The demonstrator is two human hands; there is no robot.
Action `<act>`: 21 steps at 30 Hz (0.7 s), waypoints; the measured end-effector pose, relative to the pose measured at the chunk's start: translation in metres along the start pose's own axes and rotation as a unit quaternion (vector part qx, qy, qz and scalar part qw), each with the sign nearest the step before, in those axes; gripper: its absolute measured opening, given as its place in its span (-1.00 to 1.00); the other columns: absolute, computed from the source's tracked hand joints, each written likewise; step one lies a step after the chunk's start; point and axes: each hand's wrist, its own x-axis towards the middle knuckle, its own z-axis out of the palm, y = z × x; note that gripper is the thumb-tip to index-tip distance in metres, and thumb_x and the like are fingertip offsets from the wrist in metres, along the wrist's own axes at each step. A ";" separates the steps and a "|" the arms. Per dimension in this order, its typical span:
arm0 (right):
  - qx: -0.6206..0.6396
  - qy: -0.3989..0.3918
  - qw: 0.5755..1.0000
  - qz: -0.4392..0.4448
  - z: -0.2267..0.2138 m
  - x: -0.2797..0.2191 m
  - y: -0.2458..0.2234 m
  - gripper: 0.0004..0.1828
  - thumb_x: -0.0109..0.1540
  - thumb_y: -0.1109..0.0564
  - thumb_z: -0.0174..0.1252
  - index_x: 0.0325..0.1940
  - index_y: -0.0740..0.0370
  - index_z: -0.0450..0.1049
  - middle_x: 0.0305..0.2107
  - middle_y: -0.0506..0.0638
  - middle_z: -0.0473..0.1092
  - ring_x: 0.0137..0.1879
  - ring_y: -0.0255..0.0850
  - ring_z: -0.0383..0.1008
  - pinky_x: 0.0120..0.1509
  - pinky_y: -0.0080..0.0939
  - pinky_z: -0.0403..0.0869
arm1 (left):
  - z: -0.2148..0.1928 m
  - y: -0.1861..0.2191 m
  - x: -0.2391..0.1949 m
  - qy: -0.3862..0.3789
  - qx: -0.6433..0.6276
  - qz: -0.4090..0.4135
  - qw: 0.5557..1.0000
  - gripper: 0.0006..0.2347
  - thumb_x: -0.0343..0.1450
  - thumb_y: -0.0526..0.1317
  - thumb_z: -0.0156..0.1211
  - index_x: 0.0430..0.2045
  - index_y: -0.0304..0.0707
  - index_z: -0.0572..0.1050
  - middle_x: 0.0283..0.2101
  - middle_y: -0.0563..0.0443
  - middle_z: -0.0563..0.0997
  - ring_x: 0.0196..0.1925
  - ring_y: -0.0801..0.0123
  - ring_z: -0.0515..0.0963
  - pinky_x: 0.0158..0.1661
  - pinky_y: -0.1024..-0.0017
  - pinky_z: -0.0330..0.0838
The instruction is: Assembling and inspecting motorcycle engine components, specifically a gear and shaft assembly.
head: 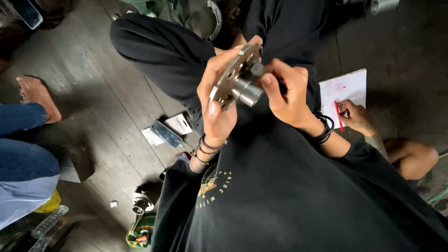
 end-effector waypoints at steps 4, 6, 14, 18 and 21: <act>0.011 0.044 0.999 0.011 0.004 -0.001 0.003 -0.72 0.38 0.24 -0.02 -0.41 0.40 0.32 -0.60 0.03 0.37 -0.58 -0.28 0.06 -0.41 -0.31 0.12 | -0.001 -0.001 0.001 0.008 0.032 0.013 0.999 -0.42 0.51 0.17 -0.03 0.25 -0.37 0.34 0.32 -0.26 0.45 0.38 0.09 0.49 0.46 0.10 0.36; -0.005 0.003 1.000 0.006 0.004 -0.002 -0.003 -0.76 0.31 0.28 0.01 -0.46 0.39 0.28 -0.68 -0.03 0.13 -0.58 -0.24 -0.06 -0.43 -0.22 0.07 | -0.003 0.000 0.004 -0.008 0.028 0.011 1.000 -0.41 0.50 0.13 -0.06 0.32 -0.36 0.30 0.40 -0.36 0.40 0.31 0.06 0.56 0.41 0.13 0.45; 0.001 0.033 0.999 -0.039 0.004 -0.001 0.011 -0.51 0.46 -0.06 -0.05 -0.53 0.14 0.31 -0.77 -0.12 0.19 -0.58 -0.38 0.17 -0.49 -0.28 0.13 | 0.003 -0.011 0.010 0.053 0.019 0.120 0.991 -0.31 0.46 0.23 0.02 0.15 -0.58 0.45 0.16 -0.44 0.54 0.26 -0.13 0.52 0.24 0.08 0.43; -0.030 0.029 0.997 -0.059 -0.001 0.009 0.018 -0.55 0.45 -0.01 -0.03 -0.49 0.15 0.44 -0.74 0.00 0.28 -0.62 -0.16 0.19 -0.47 -0.16 0.20 | 0.000 -0.011 0.018 0.045 0.018 0.149 0.988 -0.36 0.48 0.18 -0.02 0.16 -0.57 0.46 0.15 -0.43 0.55 0.24 -0.12 0.54 0.21 0.08 0.46; -0.043 0.057 0.996 -0.055 0.003 0.014 0.009 -0.51 0.48 -0.07 -0.07 -0.46 0.19 0.43 -0.73 0.00 0.28 -0.54 -0.33 0.18 -0.45 -0.20 0.18 | 0.004 -0.004 0.019 0.050 0.015 0.139 0.989 -0.35 0.43 0.17 0.01 0.11 -0.60 0.46 0.08 -0.42 0.58 0.17 -0.07 0.60 0.17 0.09 0.50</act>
